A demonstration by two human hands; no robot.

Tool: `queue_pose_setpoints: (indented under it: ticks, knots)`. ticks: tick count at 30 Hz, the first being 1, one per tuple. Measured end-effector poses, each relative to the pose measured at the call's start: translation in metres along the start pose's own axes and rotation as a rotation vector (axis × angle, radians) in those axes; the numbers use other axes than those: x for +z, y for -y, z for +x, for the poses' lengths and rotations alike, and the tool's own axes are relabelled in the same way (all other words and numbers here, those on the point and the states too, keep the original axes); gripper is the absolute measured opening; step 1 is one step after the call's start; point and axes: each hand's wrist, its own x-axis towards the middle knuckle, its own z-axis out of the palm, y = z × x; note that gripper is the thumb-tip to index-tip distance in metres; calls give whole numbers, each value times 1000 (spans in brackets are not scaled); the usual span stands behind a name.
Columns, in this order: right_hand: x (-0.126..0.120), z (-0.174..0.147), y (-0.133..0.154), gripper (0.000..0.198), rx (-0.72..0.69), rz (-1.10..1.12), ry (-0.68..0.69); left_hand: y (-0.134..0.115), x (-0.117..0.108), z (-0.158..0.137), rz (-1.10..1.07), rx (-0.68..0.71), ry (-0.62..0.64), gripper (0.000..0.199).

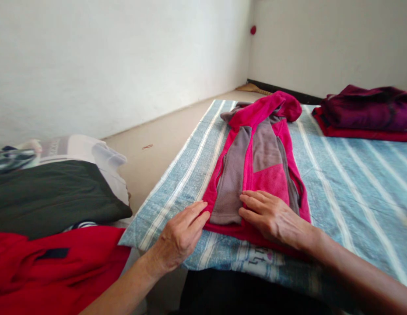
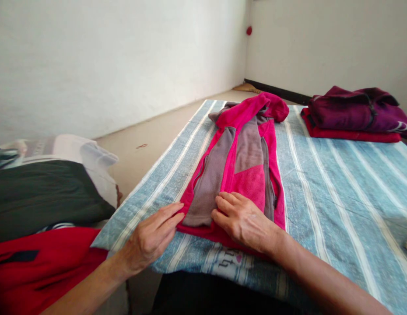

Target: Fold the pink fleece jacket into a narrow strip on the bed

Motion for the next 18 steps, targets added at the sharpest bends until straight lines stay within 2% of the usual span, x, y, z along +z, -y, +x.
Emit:
queue_pose_setpoints:
  ticks: [4, 8, 10, 12, 15, 18]
  knots:
    - [6, -2, 1, 22, 9, 10, 70, 0, -7, 4, 2, 3, 60, 28]
    - [9, -2, 3, 21, 38, 27, 66, 0, -26, 14, -36, -40, 166, 24]
    - [8, 0, 3, 22, 42, 38, 59, 1, -34, 25, -66, -92, 152, 22]
    - [9, 1, 4, 22, 51, 51, 58, 0, -34, 41, -89, -146, 85, 21]
    - [9, 4, 5, 21, 86, 89, 69, -2, -16, 69, -48, -239, 12, 24]
    - [5, 7, 7, 20, 127, 171, 84, -5, 19, 88, 93, -300, 75, 37]
